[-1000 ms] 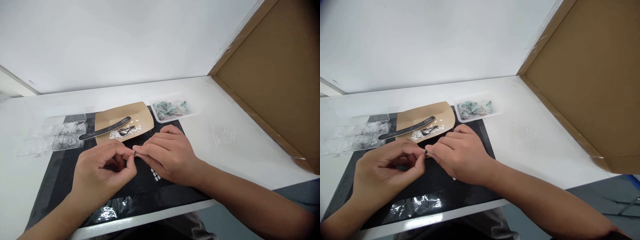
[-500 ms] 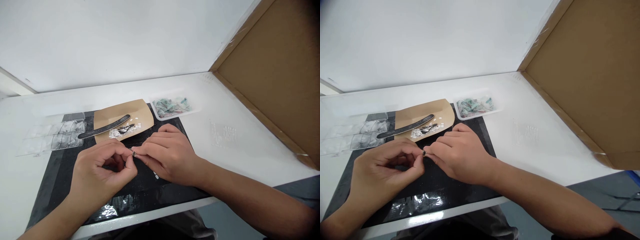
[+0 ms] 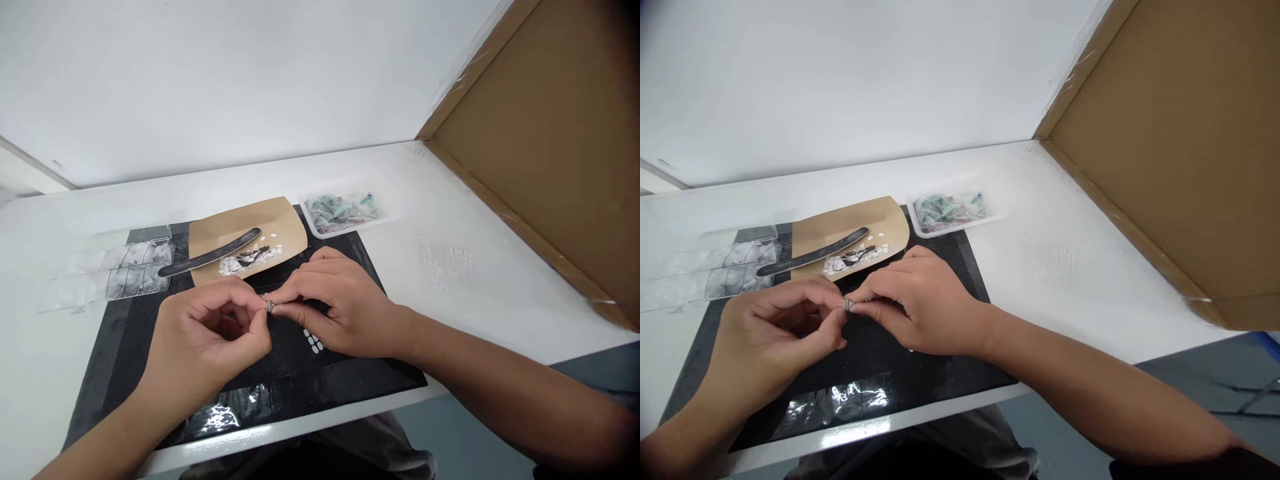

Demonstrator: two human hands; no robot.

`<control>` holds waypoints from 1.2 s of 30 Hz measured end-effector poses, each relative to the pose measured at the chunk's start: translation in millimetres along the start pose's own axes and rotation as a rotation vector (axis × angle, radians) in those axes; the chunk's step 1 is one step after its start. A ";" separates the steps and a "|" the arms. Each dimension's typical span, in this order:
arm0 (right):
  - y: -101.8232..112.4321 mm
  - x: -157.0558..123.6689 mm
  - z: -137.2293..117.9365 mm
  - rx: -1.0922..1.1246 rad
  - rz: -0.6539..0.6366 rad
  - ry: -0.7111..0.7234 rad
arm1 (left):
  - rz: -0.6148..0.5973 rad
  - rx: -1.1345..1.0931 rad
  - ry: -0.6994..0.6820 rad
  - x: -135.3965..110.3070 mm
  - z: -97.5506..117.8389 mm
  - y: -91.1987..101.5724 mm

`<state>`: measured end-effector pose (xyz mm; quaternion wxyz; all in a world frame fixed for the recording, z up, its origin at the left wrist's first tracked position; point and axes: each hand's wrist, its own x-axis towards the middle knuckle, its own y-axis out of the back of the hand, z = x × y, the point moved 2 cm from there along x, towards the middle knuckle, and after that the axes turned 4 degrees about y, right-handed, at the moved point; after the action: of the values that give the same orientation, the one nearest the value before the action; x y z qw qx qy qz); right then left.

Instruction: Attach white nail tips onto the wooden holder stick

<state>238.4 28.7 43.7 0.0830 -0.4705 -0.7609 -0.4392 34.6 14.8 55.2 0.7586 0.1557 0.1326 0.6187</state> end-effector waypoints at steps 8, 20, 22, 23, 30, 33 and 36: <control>2.1 0.9 1.5 0.073 0.017 -0.019 | -0.051 -0.147 -0.021 1.6 -0.6 0.4; 6.2 0.6 -0.3 -0.156 0.179 0.152 | -0.182 -0.277 -0.121 3.2 1.4 3.7; 5.7 0.5 -0.9 -0.173 0.194 0.169 | -0.189 -0.297 -0.120 4.3 1.4 3.3; 5.5 0.4 -1.2 -0.178 0.198 0.176 | -0.194 -0.301 -0.120 4.8 1.4 3.2; 6.2 1.3 -0.8 -0.160 0.199 0.184 | -0.234 -0.302 -0.117 5.6 1.1 5.6; 4.7 1.5 0.7 -0.141 0.184 0.167 | -0.238 -0.301 -0.101 6.2 0.2 5.4; 2.2 0.0 1.6 -0.135 0.197 0.135 | -0.234 -0.307 -0.087 7.1 -1.3 4.0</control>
<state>240.5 30.2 44.0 0.1449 -0.5169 -0.6723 -0.5097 31.9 22.6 55.5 0.8452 0.0484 0.0209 0.5318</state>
